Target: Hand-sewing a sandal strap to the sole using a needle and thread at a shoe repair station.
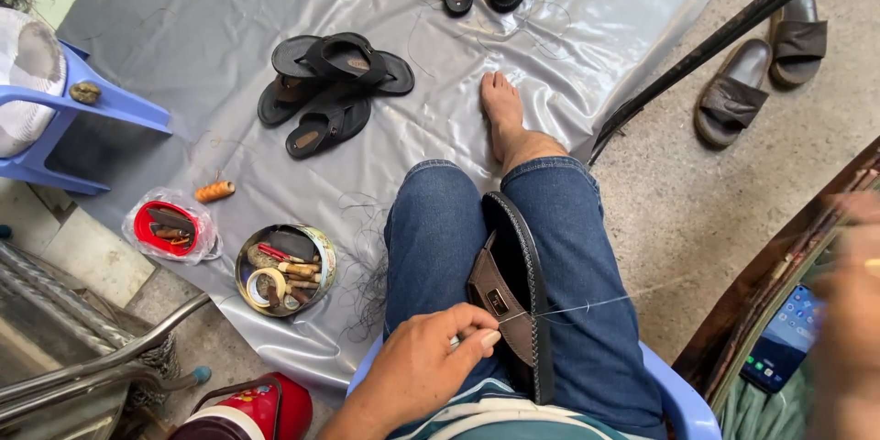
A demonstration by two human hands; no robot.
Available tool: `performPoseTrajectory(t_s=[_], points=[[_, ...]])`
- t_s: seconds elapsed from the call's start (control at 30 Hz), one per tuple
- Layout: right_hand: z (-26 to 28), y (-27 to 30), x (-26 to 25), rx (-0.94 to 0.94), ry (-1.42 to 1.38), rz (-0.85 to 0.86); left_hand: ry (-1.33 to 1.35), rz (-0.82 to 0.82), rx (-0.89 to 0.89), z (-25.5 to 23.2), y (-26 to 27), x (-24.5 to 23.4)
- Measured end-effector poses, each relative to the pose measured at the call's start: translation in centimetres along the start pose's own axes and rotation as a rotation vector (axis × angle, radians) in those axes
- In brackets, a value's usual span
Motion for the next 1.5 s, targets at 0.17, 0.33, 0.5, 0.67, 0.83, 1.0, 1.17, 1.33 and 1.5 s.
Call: performPoseTrajectory(t_s=[0.17, 0.33, 0.5, 0.67, 0.83, 1.0, 1.17, 1.33, 1.5], points=[[-3.8, 12.8, 18.1, -0.565, 1.24, 0.777, -0.197, -0.051, 0.197, -0.2, 0.3, 0.9], [-6.8, 13.9, 18.9, -0.432, 1.204, 0.87, -0.298, -0.038, 0.175, 0.5, 0.4, 1.5], [-6.2, 16.1, 20.5, -0.446, 0.933, 1.114, -0.314, -0.022, 0.205, 0.8, 0.2, 2.5], [-7.2, 14.5, 19.0, -0.286, 0.954, 1.088, -0.177, 0.025, 0.308, -0.6, 1.4, 0.8], [-9.4, 12.1, 15.0, 0.253, 1.142, 0.606, 0.922, 0.683, 0.714, -1.9, 5.9, -0.9], [-9.9, 11.8, 15.0, 0.264, 1.039, 0.615, 0.439, 0.117, 0.346, -2.9, 2.4, -0.9], [-10.1, 11.7, 15.3, 0.275, 1.002, 0.625, -0.068, -0.079, -0.035, -0.7, -1.5, 1.0], [-9.9, 12.0, 14.6, 0.287, 1.069, 0.528, 0.211, 0.199, 0.002, 0.5, -4.3, 3.9], [-9.0, 12.3, 15.0, 0.286, 1.179, 0.584, 0.18, 0.183, 0.058, 0.4, -3.0, 3.6]])
Point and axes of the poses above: each hand's wrist, its own y-axis away from the middle knuckle, its own x-axis out of the palm, z = x × y, the point moved 8 cm from there along -y, towards the middle knuckle, and after that the axes turned 13 degrees about -x, right-handed, at the moved point
